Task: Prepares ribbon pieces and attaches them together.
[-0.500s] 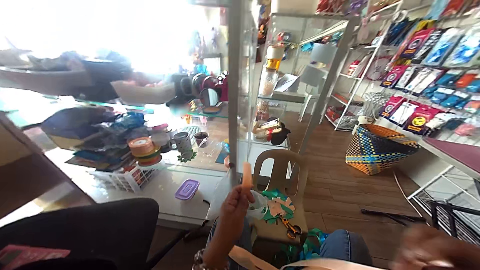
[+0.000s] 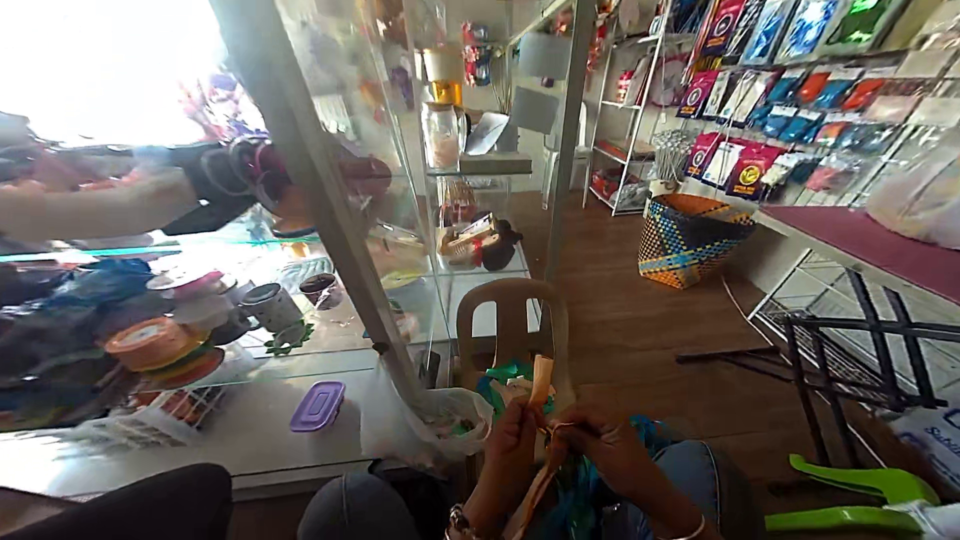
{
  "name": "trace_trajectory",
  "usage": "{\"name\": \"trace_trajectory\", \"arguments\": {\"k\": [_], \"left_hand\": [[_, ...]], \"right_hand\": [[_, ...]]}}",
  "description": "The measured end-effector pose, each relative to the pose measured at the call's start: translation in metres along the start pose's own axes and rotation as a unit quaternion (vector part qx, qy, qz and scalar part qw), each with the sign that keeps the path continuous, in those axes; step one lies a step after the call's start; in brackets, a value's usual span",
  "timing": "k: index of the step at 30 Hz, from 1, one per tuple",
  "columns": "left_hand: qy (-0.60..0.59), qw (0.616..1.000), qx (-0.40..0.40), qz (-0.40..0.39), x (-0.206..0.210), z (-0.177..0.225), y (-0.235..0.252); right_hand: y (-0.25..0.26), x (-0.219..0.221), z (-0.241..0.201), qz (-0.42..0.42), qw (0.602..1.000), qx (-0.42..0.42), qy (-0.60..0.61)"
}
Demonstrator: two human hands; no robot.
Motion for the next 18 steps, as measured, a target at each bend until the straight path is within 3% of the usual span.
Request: {"name": "trace_trajectory", "arguments": {"k": [6, 18], "left_hand": [[-0.003, 1.000, -0.004, -0.020, 0.003, -0.024, -0.007], [0.003, 0.998, -0.005, -0.057, 0.016, -0.037, -0.024]], "right_hand": [[0.005, -0.009, 0.034, 0.068, 0.998, -0.010, -0.008], [-0.004, -0.019, 0.030, 0.103, 0.994, -0.039, 0.024]]}}
Point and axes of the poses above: each hand's wrist, its own y-axis towards the middle knuckle, its own x-axis out of the palm, z = x × y, the point moved 8 cm from there along y, towards the middle knuckle, and after that the axes turned 7 degrees about y, right-handed, at the moved point
